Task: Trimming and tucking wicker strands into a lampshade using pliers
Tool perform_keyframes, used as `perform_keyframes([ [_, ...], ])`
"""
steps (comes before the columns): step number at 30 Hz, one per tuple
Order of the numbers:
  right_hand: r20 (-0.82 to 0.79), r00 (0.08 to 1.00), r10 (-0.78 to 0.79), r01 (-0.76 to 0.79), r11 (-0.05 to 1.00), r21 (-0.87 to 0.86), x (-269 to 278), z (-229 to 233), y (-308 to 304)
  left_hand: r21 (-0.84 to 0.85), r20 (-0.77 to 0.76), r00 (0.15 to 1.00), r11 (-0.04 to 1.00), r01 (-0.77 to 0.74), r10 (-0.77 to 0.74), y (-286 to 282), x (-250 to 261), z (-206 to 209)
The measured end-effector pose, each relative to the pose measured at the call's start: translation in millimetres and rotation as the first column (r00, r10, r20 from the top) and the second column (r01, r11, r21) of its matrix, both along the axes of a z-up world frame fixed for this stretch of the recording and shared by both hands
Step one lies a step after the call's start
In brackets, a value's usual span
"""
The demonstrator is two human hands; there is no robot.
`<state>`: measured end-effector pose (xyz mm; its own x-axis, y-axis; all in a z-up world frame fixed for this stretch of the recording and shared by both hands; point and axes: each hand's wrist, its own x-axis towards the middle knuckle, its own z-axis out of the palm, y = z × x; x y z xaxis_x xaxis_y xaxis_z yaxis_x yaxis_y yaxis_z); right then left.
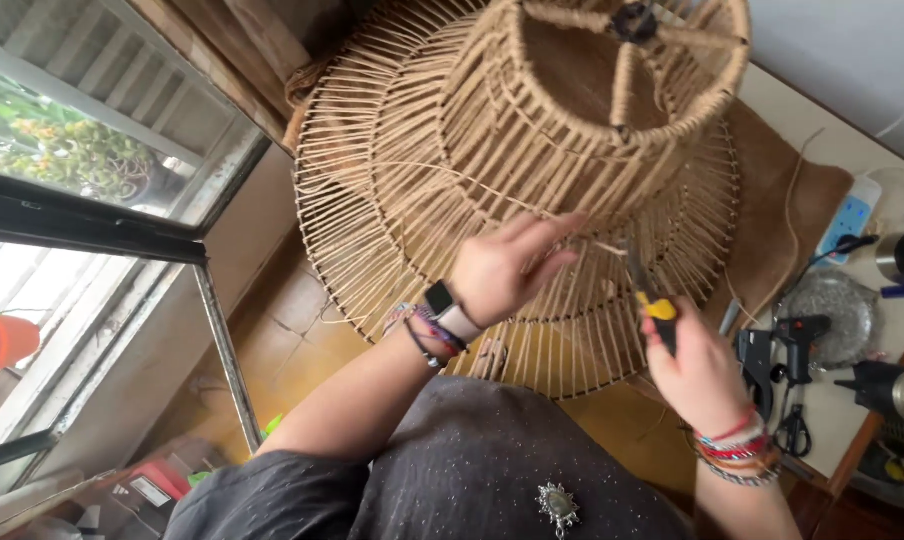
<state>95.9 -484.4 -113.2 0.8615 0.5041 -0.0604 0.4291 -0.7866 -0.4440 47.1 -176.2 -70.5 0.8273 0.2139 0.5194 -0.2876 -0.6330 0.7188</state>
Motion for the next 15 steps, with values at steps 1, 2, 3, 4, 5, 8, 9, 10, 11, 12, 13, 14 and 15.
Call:
perform_keyframes([
  [1,-0.014,0.999,0.050,-0.049,0.996,0.076,-3,-7,2,-0.019,-0.051,0.997,0.998,0.065,-0.066,-9,3,-4],
  [2,-0.020,0.995,0.102,-0.098,0.983,0.155,-3,-13,5,-0.039,-0.098,0.987,0.991,0.127,-0.130,-18,7,-7],
  [3,-0.017,0.995,0.100,-0.096,0.983,0.157,-1,7,22,-0.036,-0.095,0.987,0.991,0.129,-0.132,-17,9,-16],
  [4,-0.215,0.975,0.063,-0.028,0.987,0.161,1,27,40,-0.012,-0.120,0.992,0.999,0.035,-0.036,-16,10,-26],
  [5,-0.406,0.914,0.025,0.040,0.988,0.150,3,47,59,0.015,-0.142,0.988,0.998,-0.058,0.059,-14,10,-37],
  [8,-0.567,0.819,0.084,0.067,0.968,0.241,7,48,79,0.206,-0.130,0.975,0.967,-0.150,0.179,5,1,-26],
  [9,-0.570,0.817,0.087,0.065,0.968,0.241,4,54,81,0.207,-0.134,0.974,0.967,-0.152,0.182,1,1,-28],
  [10,-0.615,0.783,0.094,0.104,0.955,0.278,4,60,86,0.254,-0.119,0.974,0.954,-0.160,0.195,1,5,-28],
  [11,-0.658,0.746,0.105,0.144,0.939,0.313,4,66,92,0.301,-0.103,0.973,0.939,-0.168,0.207,2,8,-29],
  [12,-0.658,0.746,0.103,0.149,0.937,0.316,6,71,97,0.304,-0.104,0.974,0.939,-0.163,0.202,3,11,-24],
  [13,-0.693,0.712,0.114,0.184,0.922,0.340,9,76,101,0.316,-0.091,0.980,0.938,-0.140,0.177,5,14,-20],
  [14,-0.729,0.674,0.118,0.227,0.906,0.357,9,82,104,0.324,-0.084,0.986,0.940,-0.110,0.144,4,17,-17],
  [15,-0.733,0.671,0.109,0.240,0.904,0.354,8,79,104,0.323,-0.090,0.987,0.941,-0.097,0.133,3,17,-22],
])
